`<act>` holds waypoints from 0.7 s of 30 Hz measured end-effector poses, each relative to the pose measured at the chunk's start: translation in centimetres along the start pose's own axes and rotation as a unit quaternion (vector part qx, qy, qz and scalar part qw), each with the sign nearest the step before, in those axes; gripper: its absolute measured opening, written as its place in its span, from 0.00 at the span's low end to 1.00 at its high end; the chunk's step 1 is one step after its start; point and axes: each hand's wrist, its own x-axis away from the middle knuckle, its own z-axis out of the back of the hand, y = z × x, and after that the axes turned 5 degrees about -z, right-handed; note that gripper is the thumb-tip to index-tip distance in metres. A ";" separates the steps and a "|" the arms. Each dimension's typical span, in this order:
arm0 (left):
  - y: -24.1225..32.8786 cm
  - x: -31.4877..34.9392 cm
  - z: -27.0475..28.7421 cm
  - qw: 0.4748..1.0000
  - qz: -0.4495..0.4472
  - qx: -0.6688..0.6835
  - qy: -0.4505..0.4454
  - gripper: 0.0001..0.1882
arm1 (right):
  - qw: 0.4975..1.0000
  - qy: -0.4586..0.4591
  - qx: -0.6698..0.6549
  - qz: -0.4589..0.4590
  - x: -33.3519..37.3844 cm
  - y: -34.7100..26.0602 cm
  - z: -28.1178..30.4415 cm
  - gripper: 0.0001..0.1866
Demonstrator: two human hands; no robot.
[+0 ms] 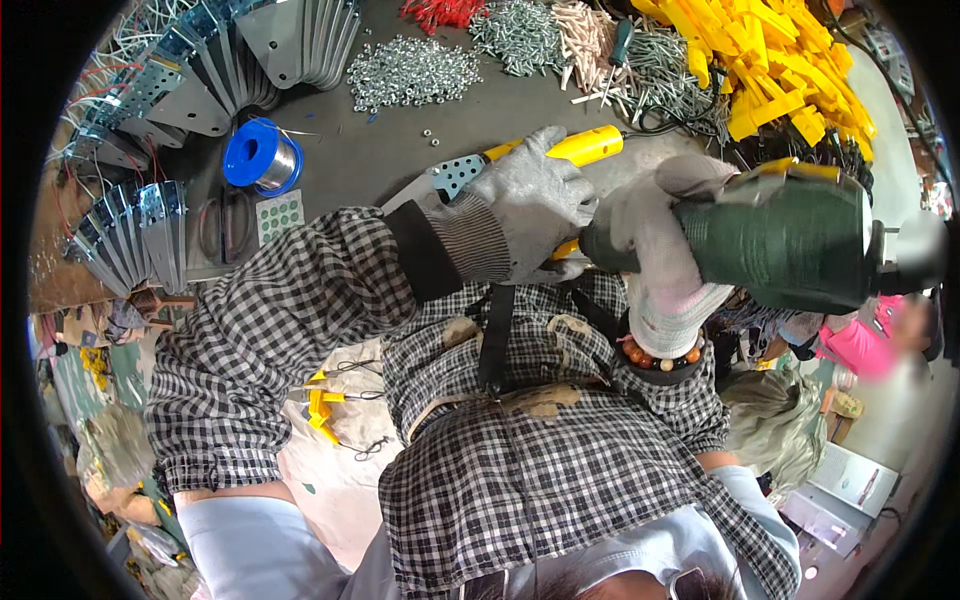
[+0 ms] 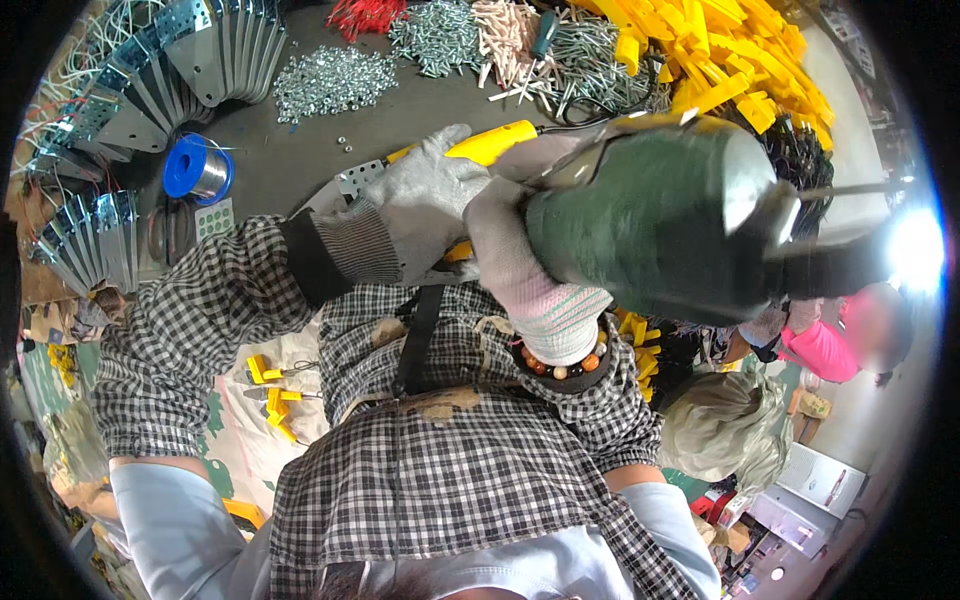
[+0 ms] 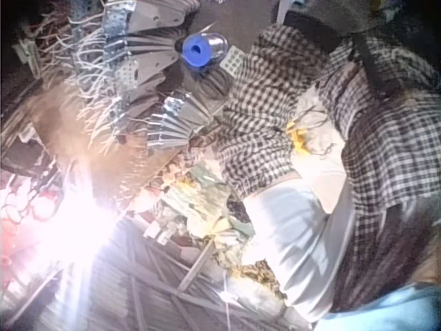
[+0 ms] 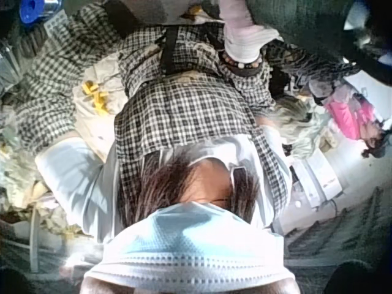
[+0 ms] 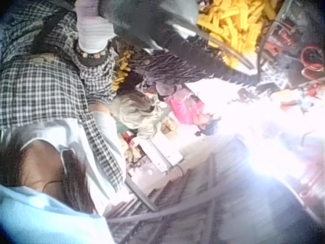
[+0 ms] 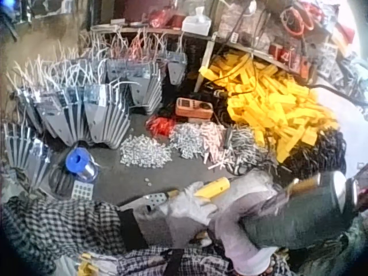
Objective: The person assembles a yellow handheld electronic device by integrating internal circuitry, wires, connectors, and fasteners into its plastic housing. This is done using an electric screwdriver, soldering iron, and tweezers.
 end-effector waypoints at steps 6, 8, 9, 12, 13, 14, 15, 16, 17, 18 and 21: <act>0.5 -0.3 2.2 0.976 -0.014 -0.058 -0.211 0.35 | 0.974 -0.219 -0.051 -0.005 -3.5 -5.1 0.6 0.11; 1.3 -1.2 5.2 0.967 -0.024 -0.060 -0.246 0.35 | 0.900 -0.378 -0.202 0.073 -4.2 -5.8 0.7 0.13; 1.5 -1.2 6.8 0.957 -0.027 -0.073 -0.281 0.36 | 0.895 -0.387 -0.207 0.078 -4.2 -6.1 0.2 0.13; 0.2 1.0 0.6 0.992 -0.027 -0.082 -0.091 0.35 | 0.900 -0.360 -0.239 0.047 -3.4 -4.4 -0.9 0.11; 0.3 1.0 0.1 0.989 -0.022 -0.099 -0.111 0.35 | 0.902 -0.351 -0.251 0.034 -2.9 -3.8 -1.3 0.11; 0.5 1.0 -0.4 0.985 -0.016 -0.115 -0.131 0.34 | 0.903 -0.341 -0.262 0.021 -2.4 -3.3 -1.7 0.10; 0.5 0.9 -0.6 0.980 -0.011 -0.131 -0.151 0.33 | 0.903 -0.331 -0.273 0.009 -2.1 -3.0 -2.3 0.10; 0.5 0.8 -0.7 0.974 -0.007 -0.148 -0.170 0.33 | 0.907 -0.310 -0.284 0.023 -1.7 -2.9 -2.8 0.11; 0.4 0.7 -0.9 0.968 -0.003 -0.164 -0.190 0.32 | 0.906 -0.314 -0.284 0.021 -1.9 -2.5 -2.9 0.11; 0.4 0.4 -0.6 0.968 0.000 -0.163 -0.189 0.32 | 0.886 -0.345 -0.307 0.052 -2.4 -2.0 -2.9 0.12; 0.0 -0.3 0.4 0.968 0.053 0.047 -0.242 0.24 | 0.907 -0.300 -0.289 0.054 -1.3 -2.8 -3.6 0.13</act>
